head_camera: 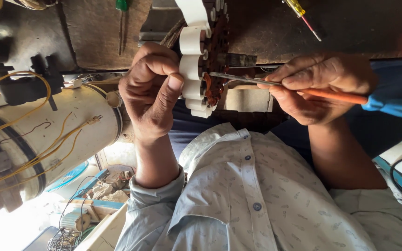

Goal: The person winds copper wire around a white stator core held in a bench vise. They use a screwdriver to tuck the wire into slots and occasionally rotate the stator to continue winding.

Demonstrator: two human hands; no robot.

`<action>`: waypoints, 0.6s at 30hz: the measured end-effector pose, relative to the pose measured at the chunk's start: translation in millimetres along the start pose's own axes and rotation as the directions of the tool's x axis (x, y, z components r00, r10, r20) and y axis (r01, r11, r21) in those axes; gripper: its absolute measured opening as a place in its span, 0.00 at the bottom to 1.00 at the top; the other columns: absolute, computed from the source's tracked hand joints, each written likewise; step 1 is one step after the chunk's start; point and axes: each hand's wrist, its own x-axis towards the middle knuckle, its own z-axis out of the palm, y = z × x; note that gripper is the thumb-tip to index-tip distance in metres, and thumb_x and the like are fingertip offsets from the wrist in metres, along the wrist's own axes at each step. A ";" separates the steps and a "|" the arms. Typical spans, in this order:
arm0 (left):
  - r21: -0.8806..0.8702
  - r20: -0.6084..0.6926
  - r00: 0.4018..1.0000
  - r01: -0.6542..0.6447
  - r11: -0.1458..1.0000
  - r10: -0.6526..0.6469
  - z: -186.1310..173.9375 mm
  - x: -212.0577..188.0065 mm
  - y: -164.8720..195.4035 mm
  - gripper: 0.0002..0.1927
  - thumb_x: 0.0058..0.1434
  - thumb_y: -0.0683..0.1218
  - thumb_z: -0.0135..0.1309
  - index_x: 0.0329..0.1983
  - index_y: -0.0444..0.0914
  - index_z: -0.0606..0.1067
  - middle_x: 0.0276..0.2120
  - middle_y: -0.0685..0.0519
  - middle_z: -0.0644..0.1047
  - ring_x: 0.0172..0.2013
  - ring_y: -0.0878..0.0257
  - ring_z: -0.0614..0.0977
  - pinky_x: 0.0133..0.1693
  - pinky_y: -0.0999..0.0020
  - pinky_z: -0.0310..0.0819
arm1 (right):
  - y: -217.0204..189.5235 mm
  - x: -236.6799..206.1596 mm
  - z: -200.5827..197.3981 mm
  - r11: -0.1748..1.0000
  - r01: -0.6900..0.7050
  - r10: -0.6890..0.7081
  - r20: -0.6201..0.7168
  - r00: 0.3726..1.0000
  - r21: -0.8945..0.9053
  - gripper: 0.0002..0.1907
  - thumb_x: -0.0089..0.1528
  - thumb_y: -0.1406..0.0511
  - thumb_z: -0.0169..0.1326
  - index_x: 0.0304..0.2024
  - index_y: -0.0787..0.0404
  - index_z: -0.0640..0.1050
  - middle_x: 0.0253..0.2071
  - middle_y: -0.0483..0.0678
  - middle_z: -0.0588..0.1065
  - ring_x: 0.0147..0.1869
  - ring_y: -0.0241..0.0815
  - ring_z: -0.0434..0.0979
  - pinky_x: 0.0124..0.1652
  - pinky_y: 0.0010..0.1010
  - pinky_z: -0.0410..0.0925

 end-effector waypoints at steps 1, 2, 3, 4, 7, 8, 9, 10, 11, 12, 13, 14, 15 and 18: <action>0.013 0.005 1.000 -0.004 1.000 0.004 -0.9 0.7 -1.4 0.08 0.73 0.41 0.61 0.41 0.30 0.76 0.42 0.53 0.74 0.31 0.74 0.71 0.35 0.81 0.65 | -0.4 -4.2 -2.6 0.997 -0.049 0.048 0.006 0.999 0.060 0.20 0.73 0.68 0.39 0.57 0.82 0.73 0.47 0.71 0.78 0.18 0.36 0.72 0.20 0.20 0.69; 0.011 0.008 0.999 -0.031 0.999 0.031 -0.9 1.7 -3.7 0.08 0.72 0.42 0.61 0.43 0.31 0.76 0.42 0.53 0.74 0.31 0.75 0.71 0.34 0.81 0.65 | -0.9 -7.7 -5.1 0.988 -0.096 0.095 0.019 0.995 0.118 0.20 0.73 0.69 0.39 0.58 0.83 0.72 0.45 0.70 0.79 0.18 0.37 0.71 0.21 0.21 0.68; 0.009 0.011 0.998 -0.058 0.998 0.058 -0.2 1.4 -5.6 0.09 0.72 0.43 0.62 0.45 0.31 0.77 0.42 0.53 0.74 0.31 0.75 0.72 0.34 0.81 0.65 | -1.2 -10.6 -7.3 0.974 -0.146 0.141 0.037 0.989 0.176 0.20 0.73 0.70 0.39 0.60 0.83 0.71 0.42 0.69 0.79 0.18 0.39 0.70 0.21 0.22 0.67; -0.010 0.010 0.995 -0.101 0.995 0.101 1.6 0.8 -8.2 0.11 0.70 0.44 0.62 0.48 0.32 0.77 0.42 0.53 0.75 0.31 0.74 0.73 0.33 0.81 0.66 | -1.2 -13.2 -8.6 0.976 -0.151 0.149 0.021 0.989 0.157 0.20 0.73 0.70 0.39 0.60 0.83 0.71 0.42 0.69 0.79 0.17 0.38 0.69 0.21 0.22 0.67; -0.073 -0.076 0.978 -0.197 0.978 0.192 12.2 -6.7 -17.0 0.23 0.64 0.50 0.66 0.58 0.34 0.75 0.44 0.52 0.77 0.35 0.71 0.77 0.36 0.79 0.73 | -0.7 -17.0 -11.4 0.974 -0.175 0.179 -0.016 0.984 0.142 0.19 0.74 0.71 0.39 0.60 0.83 0.72 0.40 0.67 0.79 0.16 0.36 0.69 0.19 0.21 0.65; -0.068 -0.114 0.972 -0.214 0.974 0.206 16.4 -11.4 -19.2 0.27 0.62 0.51 0.67 0.60 0.34 0.74 0.45 0.51 0.77 0.38 0.69 0.78 0.39 0.78 0.74 | -0.7 -17.0 -10.8 0.967 -0.193 0.199 -0.018 0.980 0.168 0.19 0.75 0.71 0.39 0.61 0.83 0.73 0.38 0.67 0.79 0.16 0.35 0.69 0.19 0.20 0.64; -0.062 -0.153 0.964 -0.231 0.971 0.220 21.6 -15.7 -22.6 0.30 0.60 0.52 0.69 0.62 0.35 0.73 0.47 0.51 0.77 0.41 0.68 0.79 0.42 0.76 0.76 | -1.2 -16.5 -9.9 0.958 -0.211 0.219 -0.019 0.976 0.193 0.20 0.75 0.72 0.39 0.61 0.83 0.73 0.37 0.66 0.80 0.17 0.34 0.68 0.18 0.20 0.64; -0.030 -0.184 0.955 -0.240 0.970 0.231 25.4 -20.6 -24.7 0.32 0.59 0.52 0.70 0.62 0.34 0.73 0.50 0.51 0.76 0.44 0.66 0.79 0.47 0.75 0.75 | -2.1 -15.0 -8.1 0.969 -0.192 0.198 -0.024 0.980 0.153 0.19 0.76 0.72 0.39 0.61 0.82 0.73 0.37 0.65 0.80 0.16 0.33 0.68 0.17 0.19 0.63; -0.012 -0.204 0.949 -0.246 0.969 0.239 29.4 -25.0 -27.3 0.33 0.58 0.51 0.71 0.63 0.34 0.72 0.51 0.51 0.75 0.46 0.65 0.79 0.50 0.74 0.75 | -3.3 -13.3 -4.8 0.978 -0.174 0.178 -0.027 0.984 0.113 0.18 0.76 0.72 0.39 0.60 0.81 0.74 0.36 0.64 0.80 0.16 0.32 0.67 0.17 0.19 0.62; 0.006 -0.224 0.943 -0.251 0.968 0.246 32.2 -28.7 -29.2 0.34 0.58 0.50 0.72 0.63 0.34 0.72 0.52 0.50 0.74 0.48 0.64 0.79 0.52 0.73 0.75 | -5.6 -10.5 -1.3 0.985 -0.156 0.158 -0.029 0.987 0.074 0.18 0.77 0.72 0.38 0.60 0.81 0.74 0.36 0.63 0.81 0.16 0.31 0.66 0.17 0.18 0.61; 0.007 -0.234 0.940 -0.253 0.967 0.247 34.8 -32.0 -31.0 0.34 0.58 0.48 0.72 0.63 0.34 0.71 0.51 0.50 0.74 0.49 0.64 0.78 0.52 0.74 0.75 | -7.2 -7.5 4.2 0.969 -0.208 0.208 0.012 0.978 0.131 0.18 0.77 0.72 0.39 0.62 0.79 0.73 0.37 0.63 0.81 0.16 0.32 0.65 0.17 0.19 0.61; 0.010 -0.237 0.940 -0.249 0.969 0.244 36.1 -34.7 -31.9 0.33 0.58 0.47 0.72 0.63 0.34 0.71 0.51 0.50 0.74 0.49 0.64 0.78 0.52 0.74 0.75 | -10.6 -3.9 9.8 0.948 -0.261 0.254 0.057 0.965 0.182 0.18 0.77 0.73 0.39 0.64 0.78 0.73 0.39 0.63 0.81 0.16 0.33 0.64 0.17 0.21 0.61; 0.012 -0.240 0.941 -0.245 0.970 0.240 36.9 -36.3 -32.8 0.33 0.59 0.46 0.72 0.63 0.34 0.71 0.51 0.50 0.73 0.49 0.65 0.78 0.52 0.74 0.76 | -14.3 0.5 15.5 0.922 -0.313 0.296 0.106 0.949 0.228 0.19 0.77 0.73 0.39 0.66 0.76 0.72 0.40 0.63 0.81 0.17 0.33 0.63 0.18 0.22 0.62; 0.021 -0.227 0.949 -0.221 0.975 0.220 36.6 -38.6 -32.8 0.32 0.60 0.45 0.72 0.64 0.34 0.71 0.53 0.51 0.72 0.47 0.66 0.76 0.54 0.75 0.76 | -16.6 9.3 37.1 0.791 -0.421 0.420 0.106 0.901 0.443 0.20 0.77 0.73 0.38 0.69 0.75 0.69 0.38 0.54 0.81 0.19 0.36 0.59 0.20 0.29 0.60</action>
